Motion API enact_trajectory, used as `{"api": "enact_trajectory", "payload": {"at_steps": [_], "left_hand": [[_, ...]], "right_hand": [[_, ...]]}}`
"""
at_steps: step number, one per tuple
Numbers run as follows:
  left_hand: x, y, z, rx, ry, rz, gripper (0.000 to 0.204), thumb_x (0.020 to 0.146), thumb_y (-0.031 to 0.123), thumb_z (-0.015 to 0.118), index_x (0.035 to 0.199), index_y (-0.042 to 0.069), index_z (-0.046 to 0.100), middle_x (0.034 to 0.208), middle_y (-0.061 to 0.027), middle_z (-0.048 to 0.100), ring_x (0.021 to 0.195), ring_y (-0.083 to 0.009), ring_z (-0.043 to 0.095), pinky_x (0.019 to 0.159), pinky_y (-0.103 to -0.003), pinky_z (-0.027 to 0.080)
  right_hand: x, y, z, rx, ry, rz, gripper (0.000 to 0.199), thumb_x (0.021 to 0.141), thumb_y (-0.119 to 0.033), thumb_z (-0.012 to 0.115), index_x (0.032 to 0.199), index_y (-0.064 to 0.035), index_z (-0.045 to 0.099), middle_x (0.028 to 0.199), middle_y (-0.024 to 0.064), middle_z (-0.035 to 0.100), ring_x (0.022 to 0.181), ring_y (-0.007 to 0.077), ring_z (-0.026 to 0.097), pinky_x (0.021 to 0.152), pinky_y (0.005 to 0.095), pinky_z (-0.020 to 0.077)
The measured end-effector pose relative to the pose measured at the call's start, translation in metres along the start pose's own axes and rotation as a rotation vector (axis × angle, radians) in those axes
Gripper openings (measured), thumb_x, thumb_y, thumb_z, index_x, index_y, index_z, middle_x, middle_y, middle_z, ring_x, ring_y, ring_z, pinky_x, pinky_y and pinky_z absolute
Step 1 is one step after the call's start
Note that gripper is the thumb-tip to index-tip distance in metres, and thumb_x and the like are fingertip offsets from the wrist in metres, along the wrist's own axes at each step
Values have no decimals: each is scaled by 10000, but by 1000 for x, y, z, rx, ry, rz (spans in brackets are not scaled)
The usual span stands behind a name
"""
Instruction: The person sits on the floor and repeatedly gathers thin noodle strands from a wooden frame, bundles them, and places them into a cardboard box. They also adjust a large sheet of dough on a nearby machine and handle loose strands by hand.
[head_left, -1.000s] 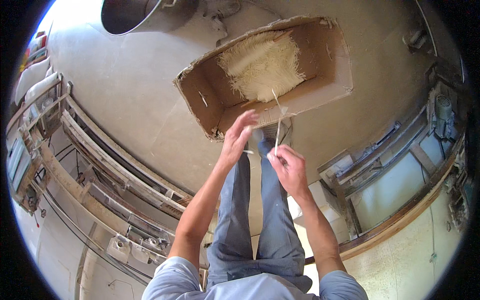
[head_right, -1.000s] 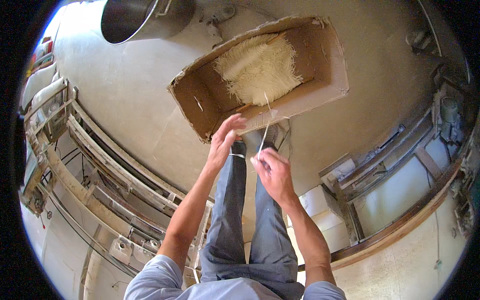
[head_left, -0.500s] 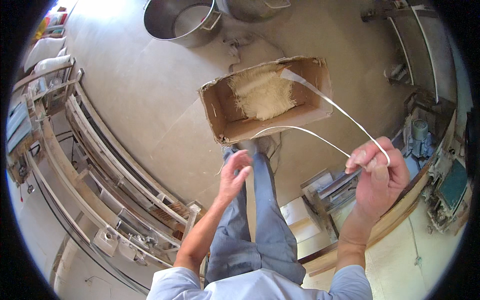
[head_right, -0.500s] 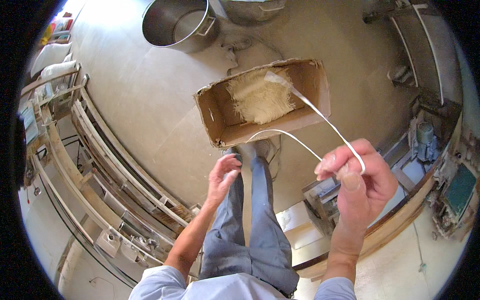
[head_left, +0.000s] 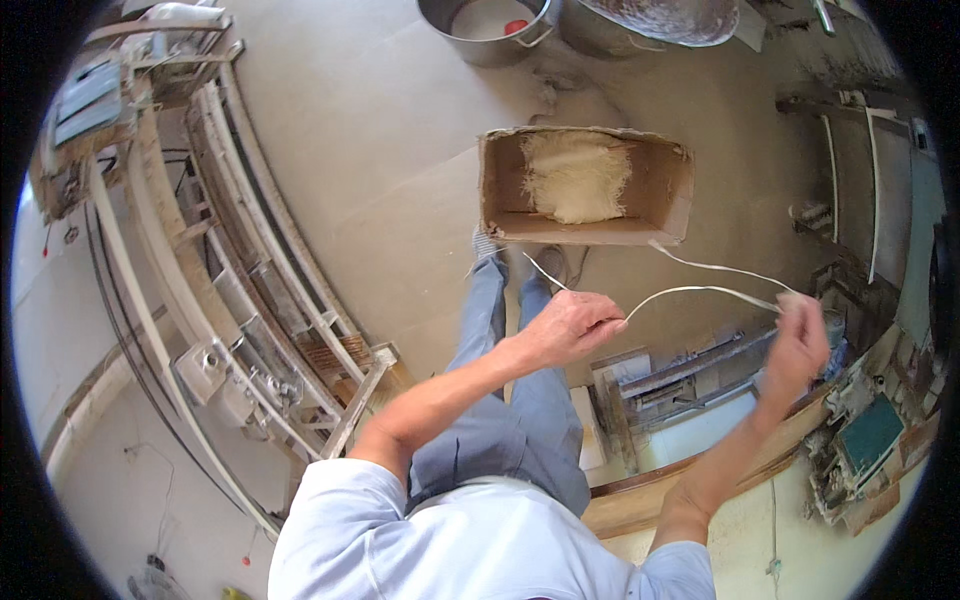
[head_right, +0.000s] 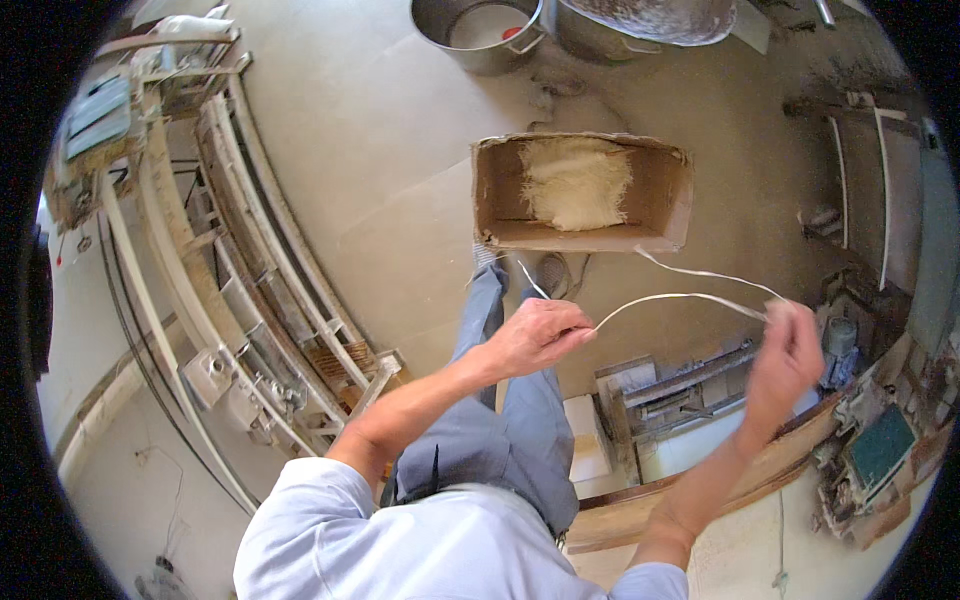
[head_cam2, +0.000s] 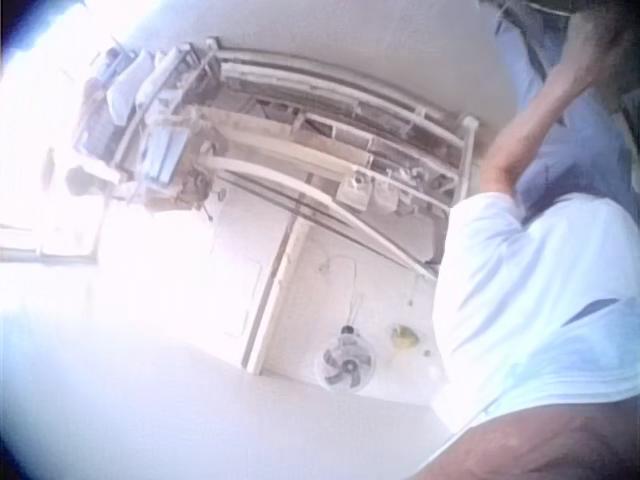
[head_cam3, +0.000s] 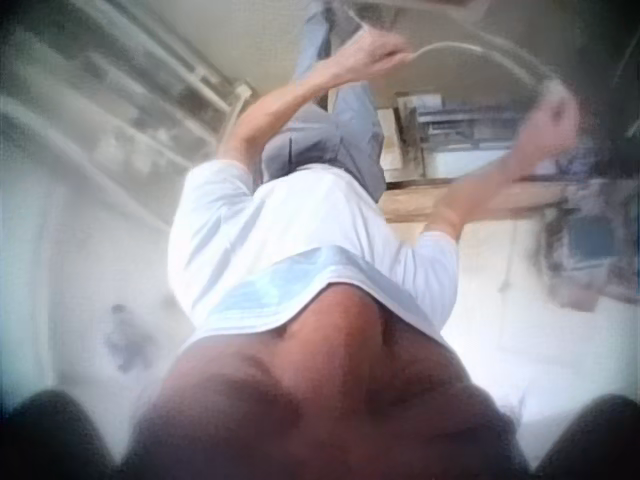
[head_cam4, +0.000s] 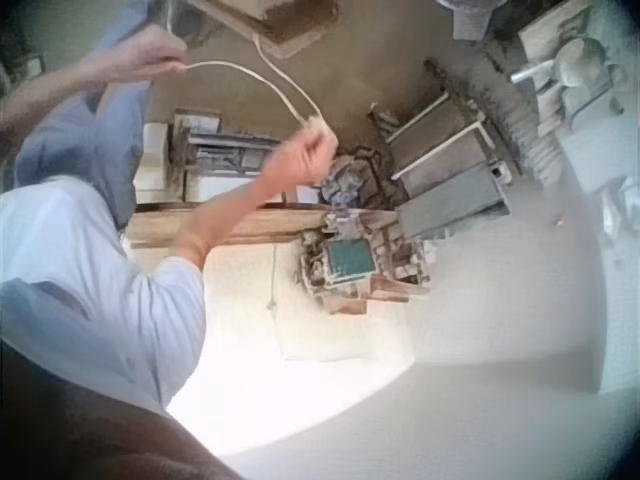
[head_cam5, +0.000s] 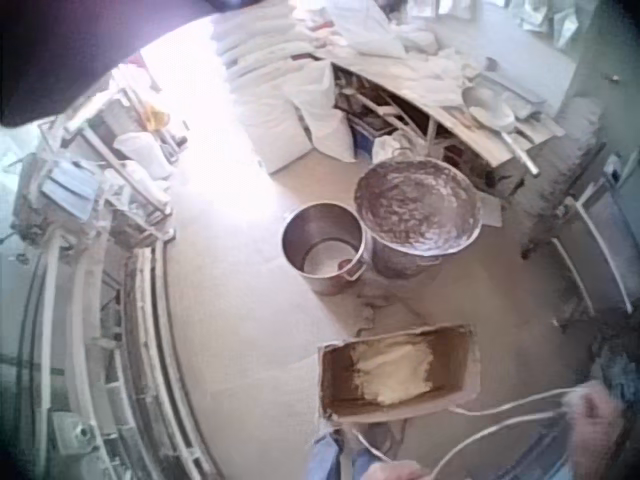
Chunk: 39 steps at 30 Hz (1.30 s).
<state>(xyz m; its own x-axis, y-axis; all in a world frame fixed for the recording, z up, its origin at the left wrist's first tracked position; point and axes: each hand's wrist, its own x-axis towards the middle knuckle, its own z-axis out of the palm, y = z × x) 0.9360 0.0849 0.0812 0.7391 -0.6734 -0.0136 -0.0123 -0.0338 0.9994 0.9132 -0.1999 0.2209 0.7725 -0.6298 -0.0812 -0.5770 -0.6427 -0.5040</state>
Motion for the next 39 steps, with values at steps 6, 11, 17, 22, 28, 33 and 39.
{"api": "enact_trajectory", "payload": {"at_steps": [6, 11, 17, 22, 28, 33, 39], "left_hand": [[-8, 143, -88, 71, -124, -77, 173, 973, 158, 675, 900, 1, 692, 702, -78, 629, 596, -199, 605, 562, -340, 486], [-40, 249, -152, -34, 196, -273, 215, 1027, 174, 623, 981, 6, 748, 695, 41, 616, 608, -34, 531, 529, -218, 419], [-154, 371, -195, 165, 693, -75, 207, 1036, 165, 594, 973, -4, 696, 749, -18, 632, 559, -68, 453, 516, -223, 348], [-292, 429, -194, 116, 1026, 25, 220, 1037, 205, 599, 954, 23, 688, 698, -4, 604, 602, -71, 510, 543, -220, 370], [-453, 396, -129, 33, 1313, 31, 208, 1024, 225, 632, 932, 43, 673, 735, -21, 641, 669, -116, 603, 594, -243, 433], [-572, 311, -56, -176, 1566, 89, 118, 992, 179, 681, 963, 65, 689, 753, -30, 655, 711, -132, 637, 605, -241, 465], [-653, 171, 24, -314, 1716, 26, 47, 966, 143, 705, 990, 104, 696, 787, -17, 700, 710, -105, 657, 597, -229, 478]], "right_hand": [[-35, -60, 135, 985, -861, -406, 816, 1047, -667, 254, 1488, -16, 472, 1459, 141, 556, 1421, 275, 433, 1224, 444, 255], [-90, -138, 204, 1258, -1643, -440, 959, 920, -824, 373, 1315, 26, 580, 1139, 120, 668, 1125, 208, 605, 1035, 377, 433], [-113, -171, 176, 783, -1826, -589, 250, 928, -205, 712, 1081, -9, 691, 942, 18, 693, 847, 83, 619, 813, 252, 486], [-124, -192, 158, 670, -1643, -654, 192, 966, -175, 674, 924, 3, 731, 764, -11, 658, 750, 68, 600, 695, 232, 470], [-159, -234, 128, 584, -1487, -892, 220, 991, -172, 647, 910, 2, 754, 745, -28, 658, 715, 45, 535, 660, 233, 434], [-228, -288, 75, 393, -1229, -1187, 184, 974, -156, 650, 982, -4, 754, 744, -19, 668, 720, 56, 548, 680, 258, 448], [-349, -342, -27, 379, -1053, -1523, 212, 969, -182, 675, 1010, 14, 745, 724, 46, 674, 668, 104, 566, 639, 303, 484]]}}
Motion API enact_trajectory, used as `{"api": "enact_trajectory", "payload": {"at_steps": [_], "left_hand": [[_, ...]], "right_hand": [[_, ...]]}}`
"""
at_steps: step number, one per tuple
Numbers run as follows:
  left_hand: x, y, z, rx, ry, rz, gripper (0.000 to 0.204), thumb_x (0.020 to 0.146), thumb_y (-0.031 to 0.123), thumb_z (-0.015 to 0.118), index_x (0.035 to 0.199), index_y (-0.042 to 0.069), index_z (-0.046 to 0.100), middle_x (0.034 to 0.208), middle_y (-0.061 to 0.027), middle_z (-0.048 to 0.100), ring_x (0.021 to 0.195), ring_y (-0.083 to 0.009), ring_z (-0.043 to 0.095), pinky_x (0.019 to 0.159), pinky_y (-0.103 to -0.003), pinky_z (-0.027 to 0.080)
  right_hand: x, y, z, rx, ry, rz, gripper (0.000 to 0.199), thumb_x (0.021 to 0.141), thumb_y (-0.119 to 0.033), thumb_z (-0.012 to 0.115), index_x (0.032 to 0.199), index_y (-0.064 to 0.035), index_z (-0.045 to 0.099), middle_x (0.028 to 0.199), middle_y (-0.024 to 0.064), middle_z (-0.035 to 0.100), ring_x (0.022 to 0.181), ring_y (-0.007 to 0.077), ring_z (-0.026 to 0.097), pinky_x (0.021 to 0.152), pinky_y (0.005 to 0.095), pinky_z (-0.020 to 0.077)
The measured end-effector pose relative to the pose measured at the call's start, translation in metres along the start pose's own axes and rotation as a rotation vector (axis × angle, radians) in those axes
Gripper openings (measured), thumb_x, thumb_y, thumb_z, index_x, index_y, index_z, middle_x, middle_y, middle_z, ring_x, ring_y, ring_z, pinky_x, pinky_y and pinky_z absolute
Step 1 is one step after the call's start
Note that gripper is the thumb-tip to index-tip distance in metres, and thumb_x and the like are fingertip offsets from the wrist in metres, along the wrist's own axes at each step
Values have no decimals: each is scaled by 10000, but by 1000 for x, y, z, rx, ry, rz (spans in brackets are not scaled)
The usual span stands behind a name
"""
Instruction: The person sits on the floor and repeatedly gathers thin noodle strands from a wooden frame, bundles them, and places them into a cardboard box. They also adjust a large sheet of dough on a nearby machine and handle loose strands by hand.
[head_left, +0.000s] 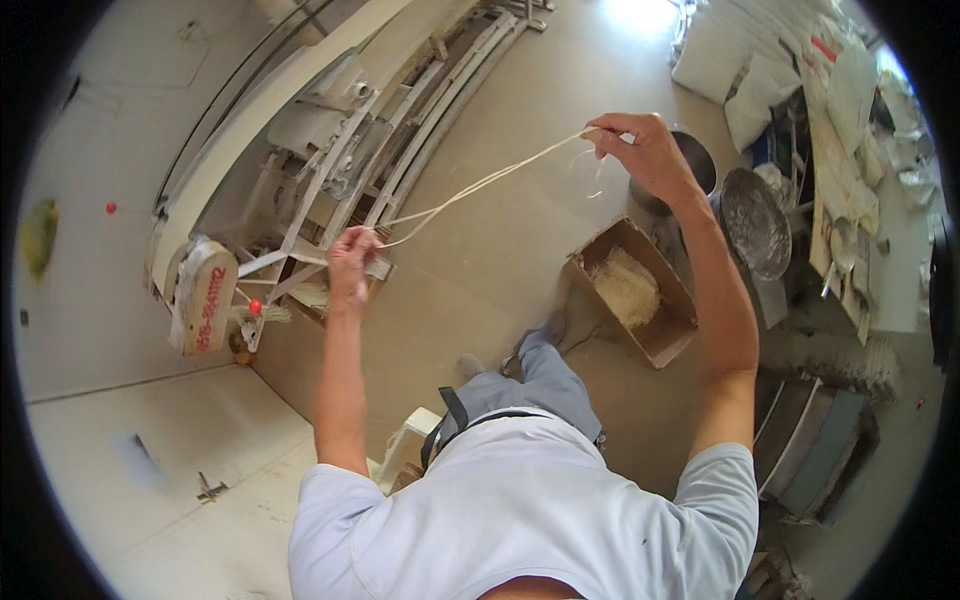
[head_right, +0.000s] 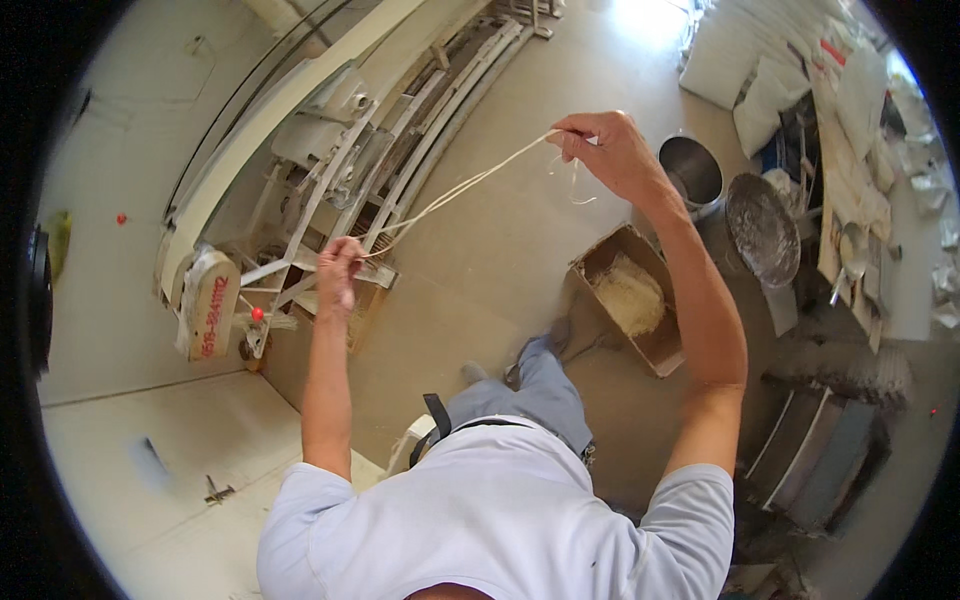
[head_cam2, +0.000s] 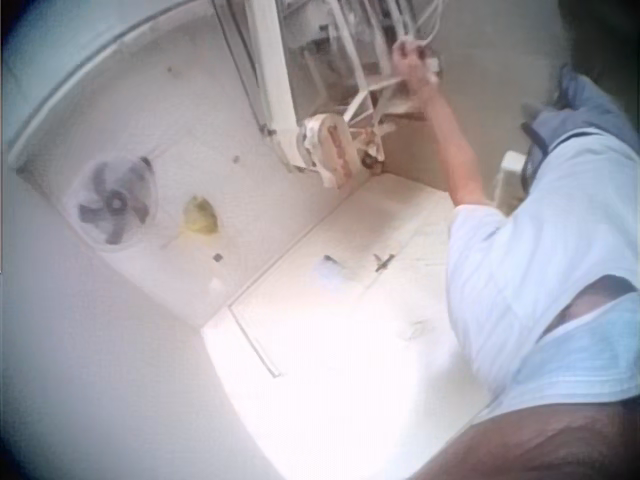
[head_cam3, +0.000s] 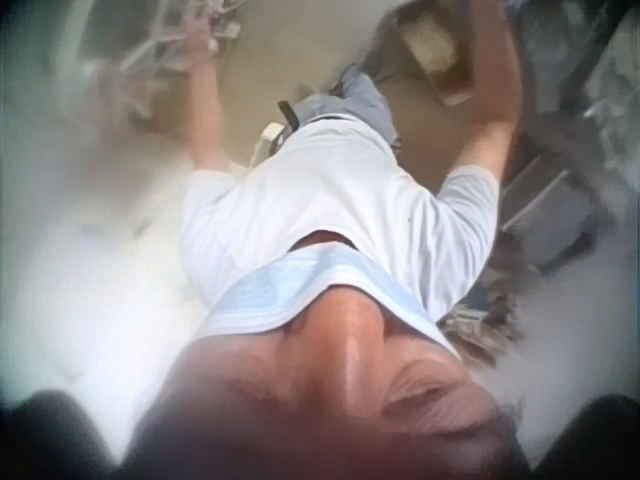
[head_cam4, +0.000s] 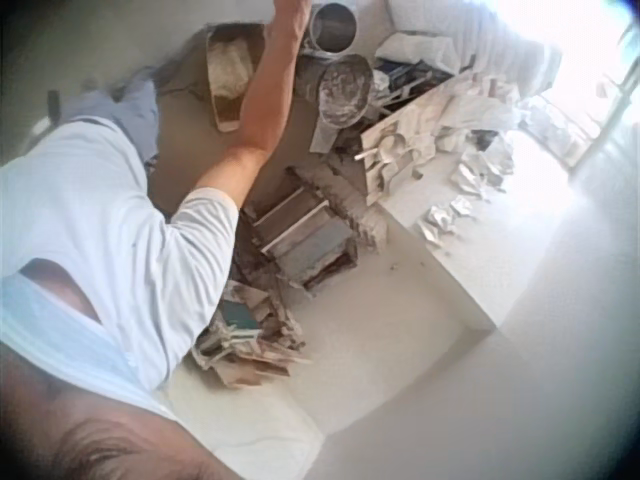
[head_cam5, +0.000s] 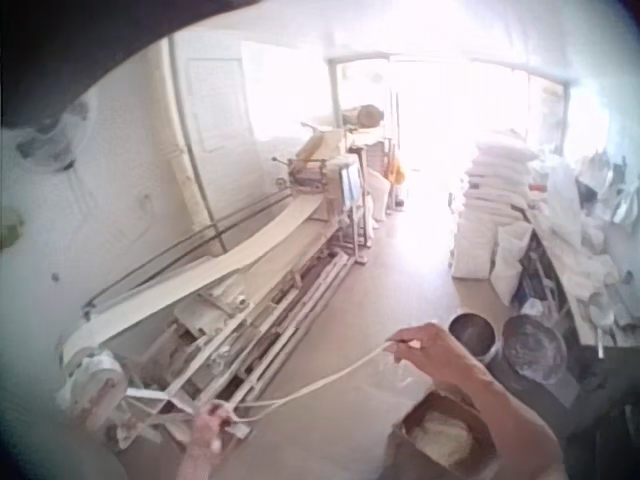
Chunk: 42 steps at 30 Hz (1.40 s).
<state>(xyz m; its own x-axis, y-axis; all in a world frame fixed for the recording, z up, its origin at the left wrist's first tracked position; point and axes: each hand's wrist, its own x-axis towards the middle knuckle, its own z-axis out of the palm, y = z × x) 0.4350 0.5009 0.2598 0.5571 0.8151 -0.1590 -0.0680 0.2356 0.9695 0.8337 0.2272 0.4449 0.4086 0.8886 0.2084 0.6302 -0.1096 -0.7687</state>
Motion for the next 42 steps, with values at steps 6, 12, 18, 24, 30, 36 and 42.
{"api": "enact_trajectory", "payload": {"at_steps": [6, 12, 18, 24, 30, 36, 42], "left_hand": [[-23, -85, 38, 60, -144, -14, 346, 925, 137, 722, 1253, 58, 643, 700, 38, 586, 632, -62, 531, 615, -230, 447], [-34, -102, 96, -19, -534, -6, 342, 942, 166, 699, 1278, 112, 658, 678, 68, 512, 618, -49, 445, 602, -252, 417], [-60, -95, 1, 362, -363, 77, 305, 1012, 289, 605, 834, 61, 703, 661, 54, 514, 623, -59, 441, 573, -265, 386], [-157, -73, -180, 474, 66, -150, 317, 1022, 273, 569, 818, 45, 654, 649, 9, 522, 613, -84, 469, 577, -296, 415], [-316, -77, -297, 171, 473, -394, 277, 1036, 231, 577, 878, 14, 643, 679, 15, 572, 602, -73, 522, 537, -251, 419], [-428, -148, -360, -9, 721, -541, 254, 1028, 196, 583, 853, 21, 644, 713, -25, 643, 599, -94, 604, 530, -252, 462], [-435, -245, -463, -116, 852, -633, 266, 1032, 183, 576, 826, 28, 642, 665, -41, 642, 541, -103, 602, 498, -256, 458]], "right_hand": [[38, -146, 36, -104, -133, -172, 208, 974, -150, 664, 1069, 19, 736, 722, 30, 667, 691, 76, 604, 648, 262, 496], [60, -223, 72, -10, -269, -266, 216, 977, -128, 633, 1080, 35, 728, 744, 21, 667, 716, 69, 609, 677, 233, 487], [90, -180, 78, -152, -260, -114, 210, 997, -144, 629, 1032, 32, 737, 821, 31, 687, 741, 87, 605, 705, 253, 505], [105, -28, 212, -94, -495, -8, 171, 964, -131, 670, 1053, -10, 751, 756, 44, 693, 634, 92, 563, 604, 265, 480], [29, 9, 449, 195, -844, 203, 149, 932, -60, 625, 910, 18, 749, 694, 63, 681, 587, 106, 620, 542, 268, 517], [-69, -20, 652, 550, -963, 737, 134, 946, -78, 643, 945, 31, 721, 767, 100, 711, 662, 172, 694, 586, 282, 583], [-83, -27, 809, 645, -862, 917, 139, 946, -73, 674, 1006, 49, 697, 842, 115, 720, 705, 204, 708, 644, 317, 611]]}}
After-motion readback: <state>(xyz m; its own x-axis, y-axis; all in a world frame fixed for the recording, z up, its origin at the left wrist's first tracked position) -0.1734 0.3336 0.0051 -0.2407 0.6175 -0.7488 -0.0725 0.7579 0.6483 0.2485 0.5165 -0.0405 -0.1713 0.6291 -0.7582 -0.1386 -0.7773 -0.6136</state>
